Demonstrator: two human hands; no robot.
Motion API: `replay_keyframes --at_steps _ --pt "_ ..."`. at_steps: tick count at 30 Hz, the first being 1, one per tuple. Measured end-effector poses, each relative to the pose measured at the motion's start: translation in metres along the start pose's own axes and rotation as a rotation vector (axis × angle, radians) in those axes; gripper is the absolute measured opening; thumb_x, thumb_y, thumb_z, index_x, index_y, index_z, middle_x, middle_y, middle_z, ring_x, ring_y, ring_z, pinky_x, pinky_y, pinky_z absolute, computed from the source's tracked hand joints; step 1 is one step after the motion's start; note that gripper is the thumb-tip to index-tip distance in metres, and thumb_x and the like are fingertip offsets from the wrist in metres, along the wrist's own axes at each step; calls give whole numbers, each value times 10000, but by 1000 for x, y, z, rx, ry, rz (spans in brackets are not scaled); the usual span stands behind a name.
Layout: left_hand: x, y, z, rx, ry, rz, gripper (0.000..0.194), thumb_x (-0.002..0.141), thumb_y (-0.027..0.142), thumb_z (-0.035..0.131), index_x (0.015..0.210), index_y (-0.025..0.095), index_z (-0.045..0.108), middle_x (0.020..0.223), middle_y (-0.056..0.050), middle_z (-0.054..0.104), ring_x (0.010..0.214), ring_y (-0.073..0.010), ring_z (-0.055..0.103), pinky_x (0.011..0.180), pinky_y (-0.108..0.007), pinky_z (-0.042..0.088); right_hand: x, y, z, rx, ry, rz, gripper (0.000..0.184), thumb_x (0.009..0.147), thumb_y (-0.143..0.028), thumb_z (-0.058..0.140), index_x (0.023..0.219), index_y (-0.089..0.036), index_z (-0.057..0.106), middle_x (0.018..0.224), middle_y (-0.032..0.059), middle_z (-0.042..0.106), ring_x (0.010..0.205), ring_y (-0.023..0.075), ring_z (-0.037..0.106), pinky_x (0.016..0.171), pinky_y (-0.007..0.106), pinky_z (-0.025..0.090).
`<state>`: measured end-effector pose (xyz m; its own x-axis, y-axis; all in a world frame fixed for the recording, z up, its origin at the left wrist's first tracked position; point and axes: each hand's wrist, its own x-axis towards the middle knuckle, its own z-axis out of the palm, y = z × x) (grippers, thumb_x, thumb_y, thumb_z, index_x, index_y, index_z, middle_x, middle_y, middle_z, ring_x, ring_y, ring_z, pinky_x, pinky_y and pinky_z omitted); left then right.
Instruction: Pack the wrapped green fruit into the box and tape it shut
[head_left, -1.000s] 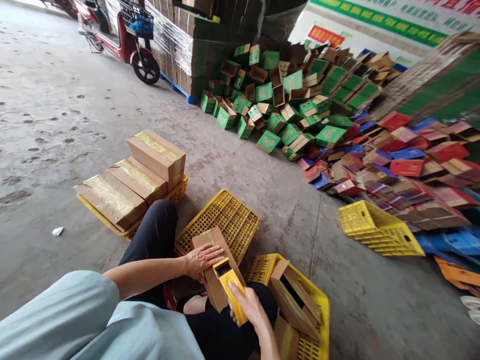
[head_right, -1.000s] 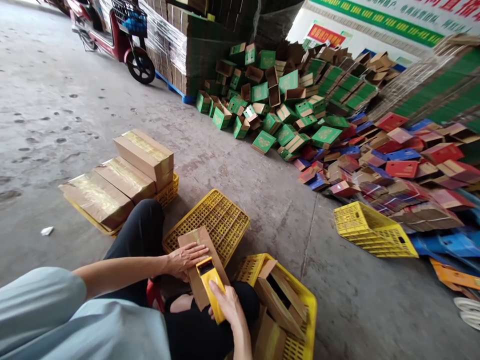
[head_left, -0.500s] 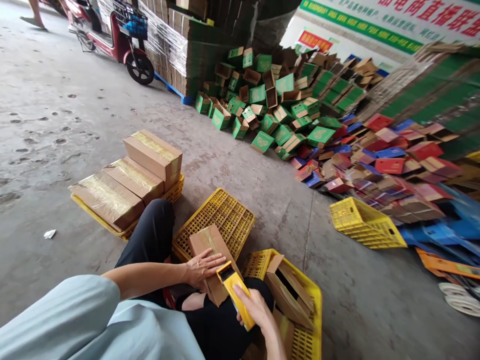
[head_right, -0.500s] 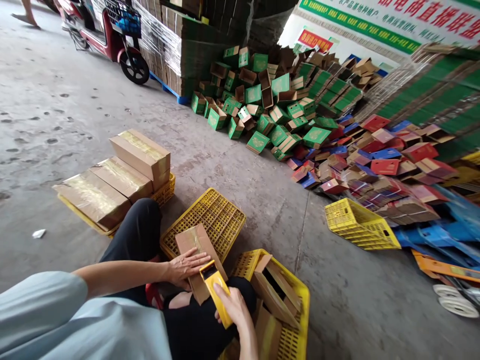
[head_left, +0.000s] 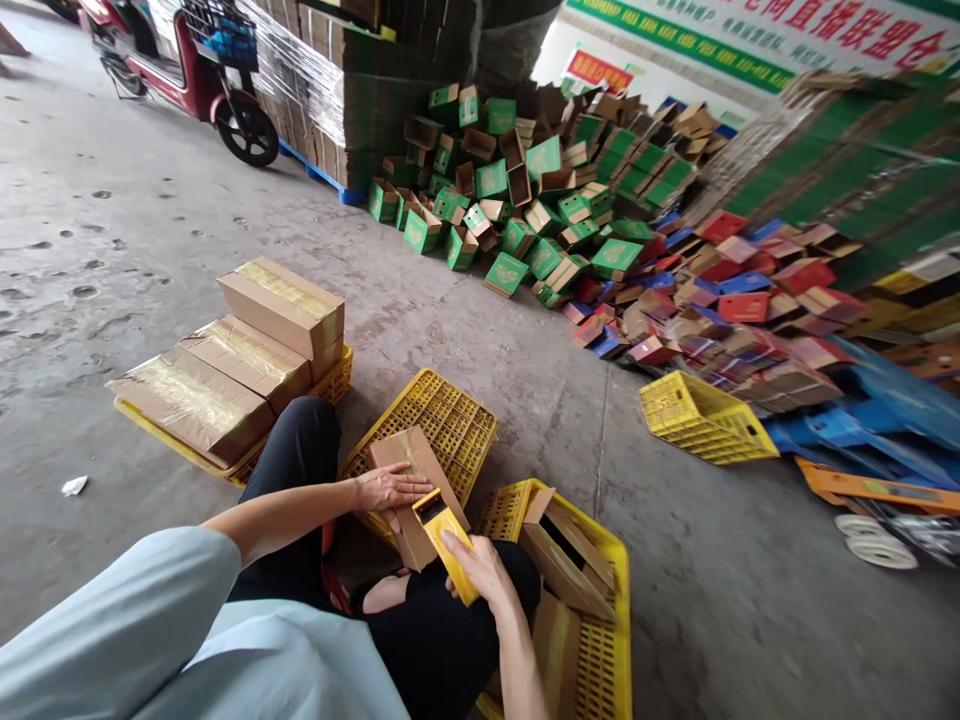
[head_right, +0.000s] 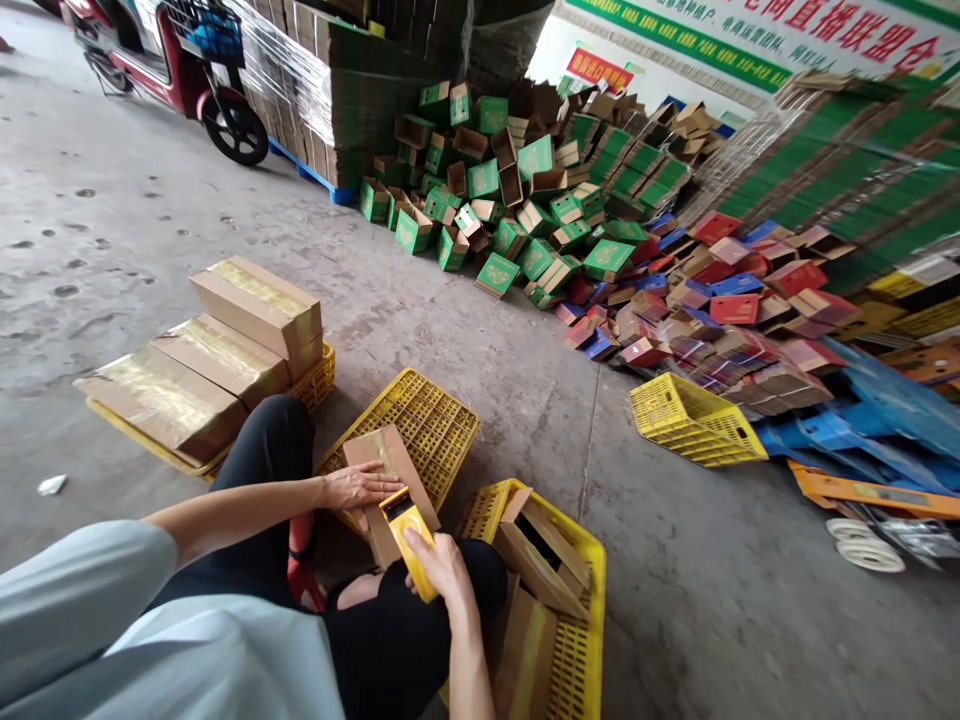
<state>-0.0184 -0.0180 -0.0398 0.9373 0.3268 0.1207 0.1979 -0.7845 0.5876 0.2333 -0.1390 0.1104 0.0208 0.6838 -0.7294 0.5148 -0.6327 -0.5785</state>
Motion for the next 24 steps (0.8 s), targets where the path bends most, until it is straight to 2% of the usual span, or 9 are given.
replay_keyframes --at_steps 3,6,9,11,14,17,24 --pt "0 -9 -22 -31 -63 20 823 983 694 513 1662 291 282 1670 -103 394 1565 -287 334 1285 -491 172 3 -2 8 32 14 -22 490 907 -654 580 869 -172 666 564 84 702 509 241 687 524 344 572" --pt "-1 -1 -28 -14 -107 15 970 922 781 518 1679 244 232 1702 -129 317 1585 -351 263 1279 -550 161 1 0 12 61 25 -38 523 908 -679 561 860 -167 650 566 76 697 512 224 682 533 327 570" --pt "-1 18 -13 31 -103 -49 1218 817 873 555 1695 164 97 1738 -173 170 1604 -425 128 1278 -606 97 0 7 11 98 36 -28 543 915 -693 539 855 -162 632 558 66 686 494 202 667 533 305 561" --pt "-1 30 0 42 -55 -107 1279 786 894 564 1696 159 46 1746 -176 118 1607 -428 107 1284 -601 61 1 12 10 108 24 -4 540 921 -684 532 848 -159 628 554 65 684 480 194 661 530 298 558" --pt "-1 36 13 39 -4 -166 1199 826 874 536 1700 211 50 1750 -143 137 1610 -398 133 1291 -581 34 4 16 9 111 -3 16 539 921 -687 529 834 -164 627 577 70 702 493 191 677 538 289 562" --pt "-1 32 14 24 -2 -165 1114 874 842 505 1700 235 68 1749 -123 157 1612 -381 141 1291 -583 46 7 19 8 102 -3 18 551 891 -721 555 843 -176 622 570 58 707 495 197 687 509 274 550" --pt "-1 21 17 22 41 -128 1096 898 812 510 1699 205 74 1740 -130 181 1609 -365 171 1294 -566 50 -4 35 -4 56 10 55 624 853 -798 560 857 -178 631 537 51 704 454 192 682 459 251 532"
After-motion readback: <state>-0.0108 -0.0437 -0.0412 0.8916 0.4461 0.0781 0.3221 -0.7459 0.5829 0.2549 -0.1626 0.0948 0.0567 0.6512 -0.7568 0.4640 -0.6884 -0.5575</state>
